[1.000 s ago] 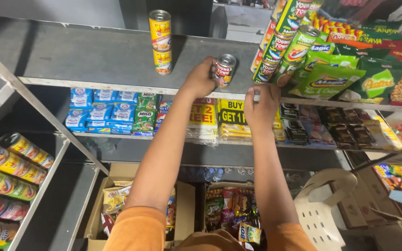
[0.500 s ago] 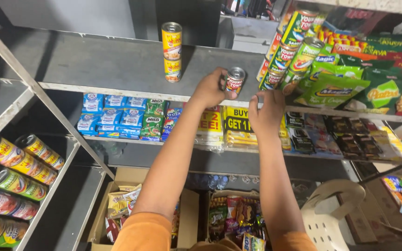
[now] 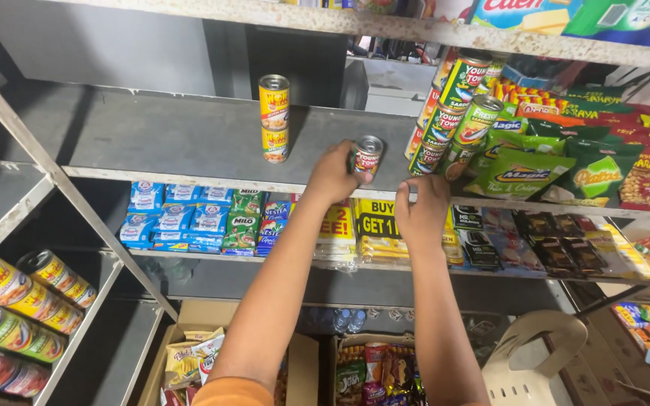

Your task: The person arranges various canned goods on metal shelves in a store. They pick up cans from a cardboard box and place them on the shelves, organizing them by brand and type. The person handles multiple cans, including sardines and tuna, and stacks them neatly.

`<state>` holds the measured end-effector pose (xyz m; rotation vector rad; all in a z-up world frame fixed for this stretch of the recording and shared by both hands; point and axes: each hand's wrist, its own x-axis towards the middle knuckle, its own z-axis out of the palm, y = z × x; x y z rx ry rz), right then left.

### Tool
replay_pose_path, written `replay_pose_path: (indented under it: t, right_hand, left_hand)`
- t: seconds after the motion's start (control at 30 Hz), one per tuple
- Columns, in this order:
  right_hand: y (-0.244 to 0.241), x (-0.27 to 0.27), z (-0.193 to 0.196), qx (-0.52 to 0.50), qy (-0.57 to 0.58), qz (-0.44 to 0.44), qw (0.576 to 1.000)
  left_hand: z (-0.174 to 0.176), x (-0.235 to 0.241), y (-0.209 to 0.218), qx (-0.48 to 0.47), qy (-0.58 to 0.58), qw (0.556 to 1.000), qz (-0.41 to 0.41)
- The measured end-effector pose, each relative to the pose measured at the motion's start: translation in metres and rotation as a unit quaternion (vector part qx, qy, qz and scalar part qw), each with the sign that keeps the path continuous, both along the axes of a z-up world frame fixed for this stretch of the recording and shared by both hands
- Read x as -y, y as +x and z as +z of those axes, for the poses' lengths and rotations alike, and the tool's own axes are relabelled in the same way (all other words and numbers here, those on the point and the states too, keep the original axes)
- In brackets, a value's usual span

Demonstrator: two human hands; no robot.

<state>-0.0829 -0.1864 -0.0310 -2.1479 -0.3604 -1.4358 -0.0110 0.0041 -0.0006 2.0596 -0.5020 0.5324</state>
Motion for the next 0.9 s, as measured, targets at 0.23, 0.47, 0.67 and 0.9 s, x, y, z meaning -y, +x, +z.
replay_pose_path:
  t: [0.23,0.47,0.67,0.9]
  right_hand:
    - [-0.001,-0.001,0.000,-0.001,0.002,-0.001,1.000]
    - [0.007,0.001,-0.010,0.006,0.006,-0.020,1.000]
    - [0.006,-0.003,-0.001,0.027,0.070,0.014,0.997]
    - [0.028,0.017,0.016,0.007,0.087,-0.061,0.994]
  left_hand:
    - [-0.006,0.010,0.006,0.019,-0.029,0.996,0.082]
    - [0.005,0.025,0.001,0.020,-0.042,0.982,0.183]
    - [0.030,0.049,-0.045,0.241,-0.014,0.947,0.211]
    - [0.075,0.103,0.016,0.192,-0.125,0.973,-0.018]
